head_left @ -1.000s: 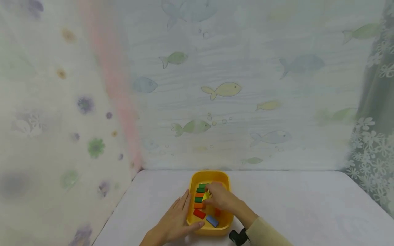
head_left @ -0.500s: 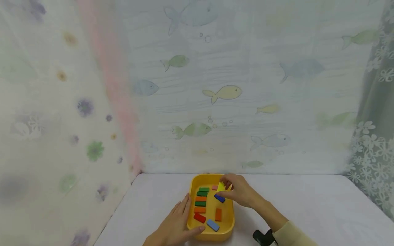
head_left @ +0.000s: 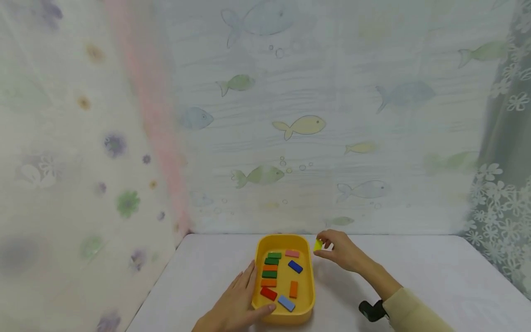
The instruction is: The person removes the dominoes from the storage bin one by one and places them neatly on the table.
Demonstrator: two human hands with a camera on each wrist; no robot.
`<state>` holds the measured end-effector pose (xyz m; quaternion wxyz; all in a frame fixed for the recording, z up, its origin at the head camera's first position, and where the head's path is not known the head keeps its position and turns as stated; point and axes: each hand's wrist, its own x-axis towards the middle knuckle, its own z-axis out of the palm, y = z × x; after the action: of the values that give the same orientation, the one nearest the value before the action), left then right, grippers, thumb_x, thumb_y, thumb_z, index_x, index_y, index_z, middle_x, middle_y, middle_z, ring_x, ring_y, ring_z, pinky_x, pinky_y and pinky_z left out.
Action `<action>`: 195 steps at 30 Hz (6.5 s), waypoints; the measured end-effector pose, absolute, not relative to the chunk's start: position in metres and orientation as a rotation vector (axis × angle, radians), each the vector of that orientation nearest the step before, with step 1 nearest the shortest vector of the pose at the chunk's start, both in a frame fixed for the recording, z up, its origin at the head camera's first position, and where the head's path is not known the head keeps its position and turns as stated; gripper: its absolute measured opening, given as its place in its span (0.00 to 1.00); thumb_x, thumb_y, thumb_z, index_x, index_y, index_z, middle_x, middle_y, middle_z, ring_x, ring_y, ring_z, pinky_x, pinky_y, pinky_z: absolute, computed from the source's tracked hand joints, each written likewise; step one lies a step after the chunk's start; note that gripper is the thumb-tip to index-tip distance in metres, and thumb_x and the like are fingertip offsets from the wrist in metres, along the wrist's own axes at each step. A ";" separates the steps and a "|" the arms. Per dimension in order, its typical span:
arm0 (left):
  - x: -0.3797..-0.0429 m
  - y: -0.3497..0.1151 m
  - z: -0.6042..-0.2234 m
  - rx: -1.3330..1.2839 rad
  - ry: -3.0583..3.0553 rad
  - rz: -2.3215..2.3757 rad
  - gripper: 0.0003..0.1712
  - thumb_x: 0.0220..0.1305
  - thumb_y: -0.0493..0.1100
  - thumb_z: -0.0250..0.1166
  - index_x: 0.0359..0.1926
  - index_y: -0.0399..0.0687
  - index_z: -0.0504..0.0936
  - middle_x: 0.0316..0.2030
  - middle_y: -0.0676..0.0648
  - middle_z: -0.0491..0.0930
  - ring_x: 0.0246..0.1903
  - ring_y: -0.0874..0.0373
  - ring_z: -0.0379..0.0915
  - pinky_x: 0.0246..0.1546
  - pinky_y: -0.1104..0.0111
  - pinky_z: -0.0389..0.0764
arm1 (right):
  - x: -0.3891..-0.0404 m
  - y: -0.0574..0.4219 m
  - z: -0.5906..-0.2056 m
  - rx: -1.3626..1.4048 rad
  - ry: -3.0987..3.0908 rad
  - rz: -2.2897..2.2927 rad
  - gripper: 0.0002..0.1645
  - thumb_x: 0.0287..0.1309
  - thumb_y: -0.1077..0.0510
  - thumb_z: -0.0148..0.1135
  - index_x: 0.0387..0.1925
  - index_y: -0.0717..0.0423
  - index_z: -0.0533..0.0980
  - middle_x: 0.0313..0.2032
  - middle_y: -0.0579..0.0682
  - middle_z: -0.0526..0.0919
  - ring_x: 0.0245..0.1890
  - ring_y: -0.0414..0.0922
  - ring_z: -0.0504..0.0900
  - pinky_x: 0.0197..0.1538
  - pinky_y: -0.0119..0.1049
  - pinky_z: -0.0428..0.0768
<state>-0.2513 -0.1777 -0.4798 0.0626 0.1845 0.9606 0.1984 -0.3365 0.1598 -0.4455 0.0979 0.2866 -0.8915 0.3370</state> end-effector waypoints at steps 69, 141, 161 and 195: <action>-0.251 -0.178 -0.479 0.563 2.900 0.605 0.65 0.63 0.81 0.50 0.81 0.38 0.48 0.82 0.41 0.42 0.79 0.44 0.44 0.76 0.42 0.50 | -0.304 0.136 -0.427 1.041 -2.771 1.151 0.31 0.65 0.51 0.70 0.63 0.61 0.73 0.53 0.53 0.78 0.48 0.54 0.77 0.48 0.44 0.83; -0.251 -0.179 -0.476 0.558 2.899 0.651 0.64 0.64 0.80 0.52 0.81 0.39 0.46 0.82 0.42 0.41 0.78 0.43 0.47 0.72 0.39 0.58 | -0.301 0.109 -0.414 1.165 -2.735 1.171 0.23 0.61 0.54 0.74 0.54 0.53 0.77 0.46 0.43 0.81 0.43 0.47 0.79 0.41 0.31 0.82; -0.250 -0.177 -0.476 0.564 2.884 0.669 0.69 0.59 0.82 0.55 0.82 0.40 0.43 0.82 0.42 0.40 0.79 0.43 0.45 0.73 0.40 0.55 | -0.323 0.201 -0.435 0.913 -2.710 1.042 0.21 0.58 0.55 0.76 0.48 0.59 0.78 0.42 0.46 0.82 0.40 0.47 0.79 0.41 0.34 0.81; -0.249 -0.173 -0.482 0.491 2.865 0.662 0.70 0.56 0.84 0.56 0.82 0.44 0.43 0.82 0.44 0.39 0.79 0.44 0.46 0.73 0.40 0.57 | -0.358 0.208 -0.493 0.502 -2.999 1.046 0.22 0.52 0.62 0.78 0.47 0.64 0.78 0.38 0.51 0.78 0.35 0.45 0.74 0.39 0.36 0.80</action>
<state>-0.2485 -0.1732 -0.4816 0.0799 0.1641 0.9579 0.2214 -0.3583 0.2079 -0.4932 -0.0371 0.1561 -0.9320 0.3249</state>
